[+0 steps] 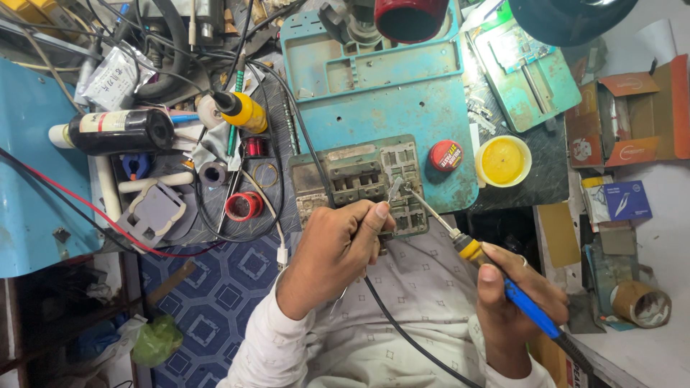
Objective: The person sits at a cluttered repair workbench and first scrapes the surface of a metal electronic component with a green-handled tool. They then pick up a soldering iron and solder the component, steadying it with the other hand.
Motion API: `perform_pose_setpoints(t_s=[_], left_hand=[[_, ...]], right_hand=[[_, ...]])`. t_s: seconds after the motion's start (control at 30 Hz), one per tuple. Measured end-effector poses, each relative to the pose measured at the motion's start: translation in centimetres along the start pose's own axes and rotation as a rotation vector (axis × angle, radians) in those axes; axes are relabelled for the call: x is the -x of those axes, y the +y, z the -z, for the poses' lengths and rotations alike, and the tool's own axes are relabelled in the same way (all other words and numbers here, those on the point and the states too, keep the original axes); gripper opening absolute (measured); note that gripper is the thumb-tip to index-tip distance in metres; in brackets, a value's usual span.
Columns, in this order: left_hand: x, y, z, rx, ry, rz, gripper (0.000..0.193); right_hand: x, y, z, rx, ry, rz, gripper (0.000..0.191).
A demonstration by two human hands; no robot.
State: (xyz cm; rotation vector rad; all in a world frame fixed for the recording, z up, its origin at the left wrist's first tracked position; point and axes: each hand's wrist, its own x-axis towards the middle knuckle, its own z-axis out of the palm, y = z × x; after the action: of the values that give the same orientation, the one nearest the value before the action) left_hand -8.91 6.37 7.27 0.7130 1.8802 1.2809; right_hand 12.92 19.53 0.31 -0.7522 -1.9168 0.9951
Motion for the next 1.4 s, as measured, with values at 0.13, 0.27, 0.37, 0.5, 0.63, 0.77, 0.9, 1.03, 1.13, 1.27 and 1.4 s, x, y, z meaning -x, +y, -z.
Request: perform_pose_setpoints(t_s=[0.13, 0.27, 0.37, 0.5, 0.63, 0.77, 0.9, 1.03, 1.13, 1.27, 1.4], left_hand=[[0.1, 0.0, -0.3, 0.012, 0.031, 0.028, 0.034], [0.0, -0.2, -0.5, -0.021, 0.064, -0.042, 0.031], [0.0, -0.5, -0.6, -0.083, 0.117, -0.129, 0.028], [0.0, -0.6, -0.7, -0.123, 0.142, -0.153, 0.025], [0.0, -0.7, -0.6, -0.114, 0.152, -0.177, 0.027], [0.1, -0.7, -0.7, -0.117, 0.162, -0.172, 0.028], [0.1, -0.5, -0.7, -0.113, 0.165, -0.155, 0.028], [0.2, -0.4, -0.6, -0.112, 0.176, -0.166, 0.029], [0.2, -0.5, -0.7, -0.106, 0.175, -0.174, 0.028], [0.2, -0.7, -0.7, -0.099, 0.172, -0.158, 0.029], [0.3, -0.6, -0.8, -0.117, 0.189, -0.176, 0.029]], right_hand=[[-0.3, -0.9, 0.0, -0.014, -0.064, 0.061, 0.032], [-0.4, -1.4, 0.0, 0.008, -0.065, 0.069, 0.030], [-0.3, -1.5, -0.1, 0.024, -0.060, 0.062, 0.030], [-0.2, -1.5, -0.2, 0.021, -0.062, 0.071, 0.031], [-0.2, -1.8, -0.3, 0.033, -0.050, 0.043, 0.032], [-0.3, -2.3, -0.2, 0.068, -0.073, 0.061, 0.032], [-0.5, -2.8, -0.2, 0.061, -0.082, 0.062, 0.033], [-0.6, -3.1, -0.2, 0.091, -0.070, 0.064, 0.032], [-0.7, -3.3, -0.3, 0.103, -0.071, 0.064, 0.032], [-0.7, -3.5, -0.3, 0.090, -0.082, 0.077, 0.032], [-0.7, -3.7, -0.4, 0.106, -0.107, 0.106, 0.031]])
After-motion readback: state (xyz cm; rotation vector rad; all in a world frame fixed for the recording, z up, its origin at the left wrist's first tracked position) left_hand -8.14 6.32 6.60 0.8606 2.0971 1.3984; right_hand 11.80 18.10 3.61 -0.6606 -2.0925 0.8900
